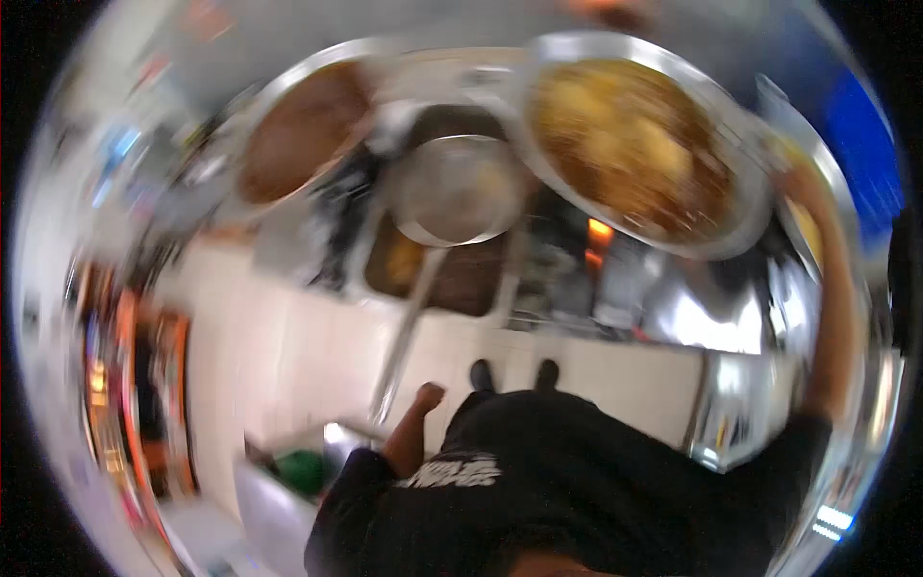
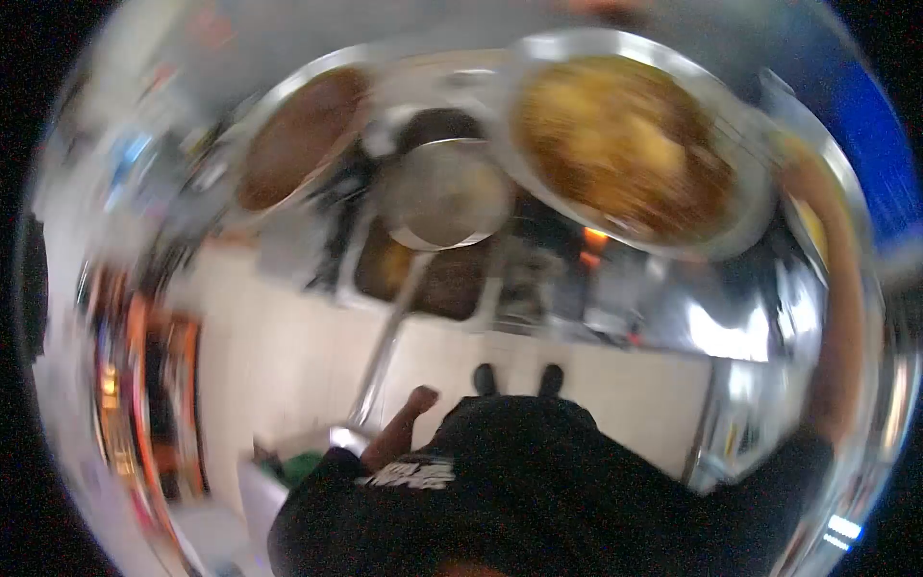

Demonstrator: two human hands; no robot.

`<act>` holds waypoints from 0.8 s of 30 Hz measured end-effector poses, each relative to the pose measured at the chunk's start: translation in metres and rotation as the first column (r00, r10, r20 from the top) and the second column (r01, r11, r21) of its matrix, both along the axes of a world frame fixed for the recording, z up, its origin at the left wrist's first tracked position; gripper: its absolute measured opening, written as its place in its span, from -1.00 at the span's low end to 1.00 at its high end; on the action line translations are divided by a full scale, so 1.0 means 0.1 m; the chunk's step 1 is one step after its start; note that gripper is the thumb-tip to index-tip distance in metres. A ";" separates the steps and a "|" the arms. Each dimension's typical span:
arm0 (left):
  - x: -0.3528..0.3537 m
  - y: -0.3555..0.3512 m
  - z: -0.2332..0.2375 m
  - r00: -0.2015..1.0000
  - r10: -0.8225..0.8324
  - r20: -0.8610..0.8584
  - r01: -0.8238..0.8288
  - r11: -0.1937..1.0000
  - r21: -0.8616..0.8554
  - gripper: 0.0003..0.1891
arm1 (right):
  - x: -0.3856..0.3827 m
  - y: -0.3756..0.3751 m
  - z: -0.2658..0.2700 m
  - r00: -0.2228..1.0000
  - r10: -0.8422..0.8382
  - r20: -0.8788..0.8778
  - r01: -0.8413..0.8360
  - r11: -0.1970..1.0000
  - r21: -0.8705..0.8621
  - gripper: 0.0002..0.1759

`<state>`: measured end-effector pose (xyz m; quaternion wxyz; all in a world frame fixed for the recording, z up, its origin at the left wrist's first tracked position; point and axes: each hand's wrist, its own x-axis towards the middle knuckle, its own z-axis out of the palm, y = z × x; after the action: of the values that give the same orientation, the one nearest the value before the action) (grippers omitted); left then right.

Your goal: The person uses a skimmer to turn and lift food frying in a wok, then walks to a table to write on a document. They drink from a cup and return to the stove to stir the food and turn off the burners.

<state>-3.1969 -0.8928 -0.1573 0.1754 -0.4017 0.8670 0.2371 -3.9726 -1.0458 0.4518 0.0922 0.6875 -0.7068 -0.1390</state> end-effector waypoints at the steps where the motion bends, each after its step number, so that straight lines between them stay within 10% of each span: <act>1: -0.02 0.08 -0.08 0.975 0.213 0.064 -0.220 0.967 0.131 -0.75 | -0.05 -0.08 -0.01 0.995 0.100 -0.007 -0.100 0.994 0.049 -0.71; 5: -0.15 0.40 0.25 0.685 0.719 0.117 -0.720 0.642 0.262 -0.56 | -0.27 -0.40 -0.01 0.890 0.447 -0.089 -0.409 0.869 0.277 -0.54; 6: -0.13 0.38 0.48 0.882 0.459 0.104 -0.469 0.833 0.293 -0.55 | -0.61 -0.48 -0.13 0.752 0.650 -0.105 -0.611 0.748 0.259 -0.44; 8: 0.01 0.70 -0.04 0.769 0.615 0.175 -0.639 0.722 0.267 -0.57 | -1.02 -0.62 -0.54 0.882 0.351 0.313 -0.421 0.887 0.191 -0.60; 12: 0.00 0.96 0.46 0.780 0.587 0.214 -0.625 0.715 0.314 -0.59 | -1.34 -0.68 -1.10 0.568 -0.239 0.788 0.027 0.962 0.272 -0.72; 14: 0.10 1.13 0.06 0.760 0.574 0.305 -0.648 0.705 0.287 -0.58 | -0.98 -0.64 -1.03 0.531 -0.265 0.805 0.167 0.964 0.207 -0.71; 17: -0.11 1.00 0.79 0.583 0.733 0.350 -0.809 0.487 0.329 -0.57 | -0.70 -0.70 -1.01 0.331 -0.353 0.875 0.125 0.936 0.330 -0.69; 24: 0.04 1.10 -0.05 0.857 0.515 0.001 -0.512 0.854 0.094 -0.80 | -0.33 -0.75 -0.86 0.392 -0.352 0.850 0.135 0.936 0.325 -0.75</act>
<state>-3.1929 -0.7831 -0.1624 0.1134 -0.6072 0.7188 0.3191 -4.0061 -1.1205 0.3653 -0.3897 0.5487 -0.7212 0.1643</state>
